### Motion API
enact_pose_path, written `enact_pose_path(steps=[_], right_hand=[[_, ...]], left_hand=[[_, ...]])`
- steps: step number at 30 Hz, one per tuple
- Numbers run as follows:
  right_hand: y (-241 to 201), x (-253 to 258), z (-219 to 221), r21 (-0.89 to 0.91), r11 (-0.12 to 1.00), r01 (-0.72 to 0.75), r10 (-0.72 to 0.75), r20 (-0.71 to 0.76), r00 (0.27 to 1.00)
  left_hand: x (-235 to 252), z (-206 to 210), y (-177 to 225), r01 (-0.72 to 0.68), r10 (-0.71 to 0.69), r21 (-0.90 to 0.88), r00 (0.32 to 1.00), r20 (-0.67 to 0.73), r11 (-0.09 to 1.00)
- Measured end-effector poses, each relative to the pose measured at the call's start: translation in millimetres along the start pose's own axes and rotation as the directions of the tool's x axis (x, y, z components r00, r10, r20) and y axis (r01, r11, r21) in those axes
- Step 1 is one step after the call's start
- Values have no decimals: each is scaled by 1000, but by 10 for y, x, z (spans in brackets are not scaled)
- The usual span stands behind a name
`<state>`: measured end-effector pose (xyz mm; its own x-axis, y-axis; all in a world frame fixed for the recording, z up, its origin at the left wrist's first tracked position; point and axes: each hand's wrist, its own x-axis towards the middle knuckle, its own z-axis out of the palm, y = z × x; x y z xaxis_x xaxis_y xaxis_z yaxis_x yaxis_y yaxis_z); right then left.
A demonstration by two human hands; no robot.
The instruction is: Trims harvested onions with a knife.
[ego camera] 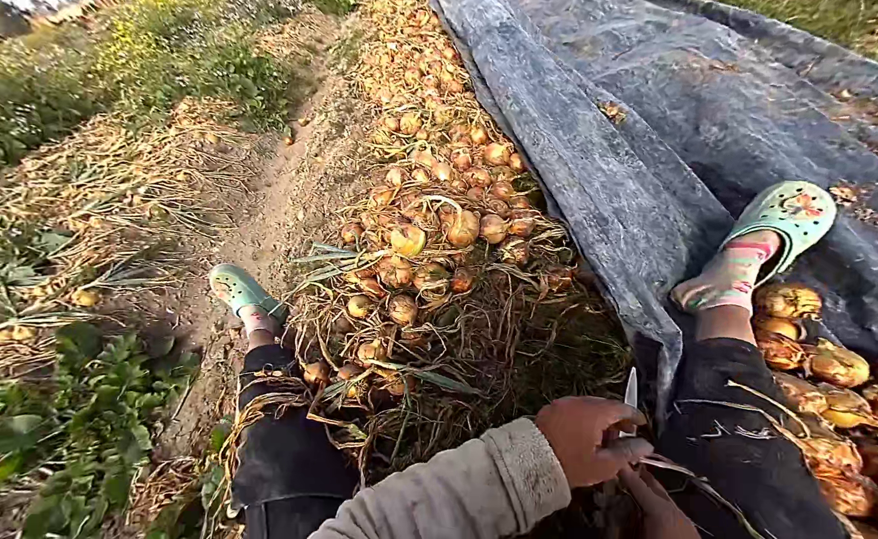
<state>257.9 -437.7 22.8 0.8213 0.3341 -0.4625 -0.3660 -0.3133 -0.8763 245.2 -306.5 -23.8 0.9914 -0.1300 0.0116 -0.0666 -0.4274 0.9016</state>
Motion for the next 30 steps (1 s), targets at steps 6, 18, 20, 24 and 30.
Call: enact_pose_path(steps=[6,18,20,24,30], right_hand=[[1062,270,-4,265,918,-296,284,84,955],[1016,231,131,256,925,-282,251,148,957],[973,227,117,246,919,-308,268,184,946],[876,174,133,243,918,-314,263,218,940],[883,267,174,190,940,-285,221,298,928]], left_hand=[[-890,-1491,-1101,824,-550,308,552,-627,476],[-1166,-1848,-1350,787,-643,543,582,-498,292],[-1134,-1887,-1529,768,-638,557,606,-475,315],[-1066,-1916,-1401,742,-611,571,644,-460,352],[-857,-1387,-620,451,54,426,633,-772,784]])
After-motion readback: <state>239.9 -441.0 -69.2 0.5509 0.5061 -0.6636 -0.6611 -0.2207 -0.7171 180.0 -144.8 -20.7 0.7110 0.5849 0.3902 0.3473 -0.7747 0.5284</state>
